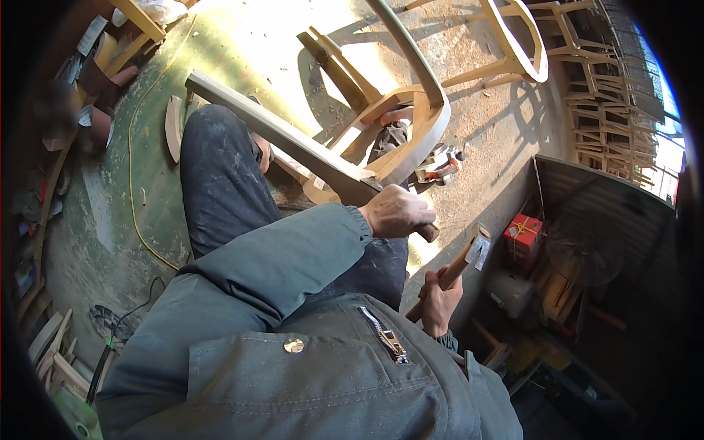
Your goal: Assembling and refining a wooden chair frame using a hammer and chisel.
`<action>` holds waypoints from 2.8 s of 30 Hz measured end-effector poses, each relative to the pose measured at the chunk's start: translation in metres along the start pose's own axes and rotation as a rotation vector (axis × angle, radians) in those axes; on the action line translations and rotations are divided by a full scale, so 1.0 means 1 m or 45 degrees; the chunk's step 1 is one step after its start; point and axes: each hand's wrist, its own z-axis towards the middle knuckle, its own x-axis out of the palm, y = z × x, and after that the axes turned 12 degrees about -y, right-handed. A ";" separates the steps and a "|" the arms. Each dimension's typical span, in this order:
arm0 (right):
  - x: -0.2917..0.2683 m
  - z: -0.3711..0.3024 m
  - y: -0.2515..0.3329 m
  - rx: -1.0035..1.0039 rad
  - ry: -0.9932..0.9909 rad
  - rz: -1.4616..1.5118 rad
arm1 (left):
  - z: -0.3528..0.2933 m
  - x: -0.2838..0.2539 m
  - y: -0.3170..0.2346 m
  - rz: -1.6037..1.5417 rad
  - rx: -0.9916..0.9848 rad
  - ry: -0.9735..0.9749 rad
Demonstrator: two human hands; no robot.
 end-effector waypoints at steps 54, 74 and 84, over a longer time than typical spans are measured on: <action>0.037 0.144 0.121 -0.162 -0.029 0.243 | 0.064 0.022 0.047 0.086 -0.909 -0.308; 0.016 0.132 0.076 -0.062 0.483 -0.629 | 0.048 0.029 0.049 0.219 -0.690 -0.283; 0.023 0.095 0.039 -0.036 0.394 -0.470 | 0.042 0.018 0.044 0.171 -0.591 -0.234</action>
